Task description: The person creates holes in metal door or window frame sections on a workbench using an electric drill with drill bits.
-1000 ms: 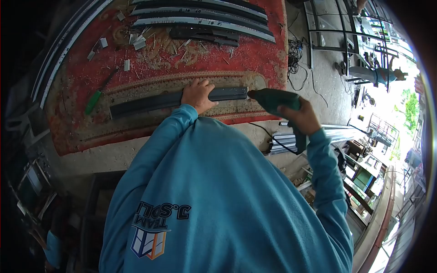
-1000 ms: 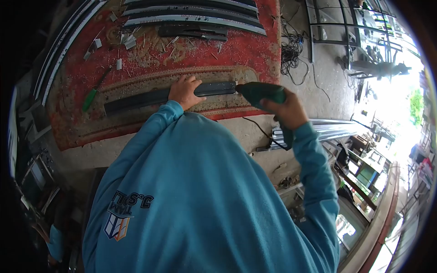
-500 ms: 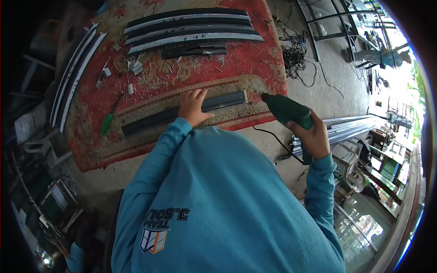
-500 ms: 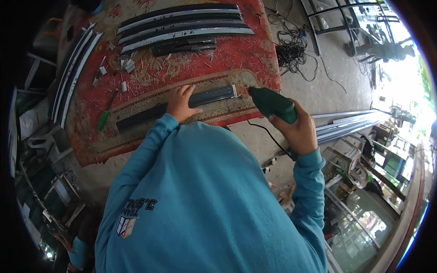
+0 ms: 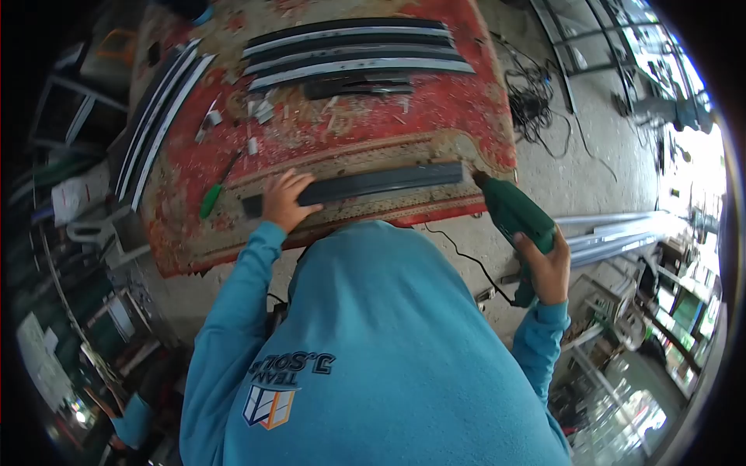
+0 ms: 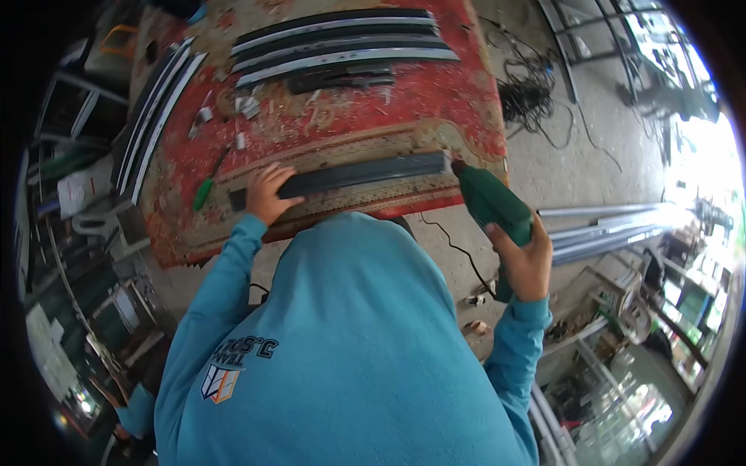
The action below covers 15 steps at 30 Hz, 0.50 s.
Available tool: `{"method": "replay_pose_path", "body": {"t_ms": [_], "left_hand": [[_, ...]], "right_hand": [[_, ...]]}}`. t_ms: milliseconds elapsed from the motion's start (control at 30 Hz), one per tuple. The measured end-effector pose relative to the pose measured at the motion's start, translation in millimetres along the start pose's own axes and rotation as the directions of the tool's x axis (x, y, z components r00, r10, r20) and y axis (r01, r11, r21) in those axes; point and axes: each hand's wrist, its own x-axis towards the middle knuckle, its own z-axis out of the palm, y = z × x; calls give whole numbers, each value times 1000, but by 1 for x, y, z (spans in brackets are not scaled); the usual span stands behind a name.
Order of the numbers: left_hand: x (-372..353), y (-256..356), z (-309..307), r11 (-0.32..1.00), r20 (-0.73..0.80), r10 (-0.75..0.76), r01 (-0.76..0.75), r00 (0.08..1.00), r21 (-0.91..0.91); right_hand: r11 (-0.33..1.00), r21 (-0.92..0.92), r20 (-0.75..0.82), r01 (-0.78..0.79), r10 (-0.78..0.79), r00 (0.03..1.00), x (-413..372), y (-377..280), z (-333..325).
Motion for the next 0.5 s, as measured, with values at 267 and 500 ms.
{"method": "replay_pose_path", "body": {"t_ms": [267, 500], "left_hand": [[50, 90, 64, 990, 67, -8, 17, 998, -141], [61, 100, 51, 995, 105, 8, 2, 994, -98]], "right_hand": [[989, -24, 15, 147, -147, 989, -31, -54, 42], [936, -157, 300, 314, -258, 918, -36, -121, 128]]}}
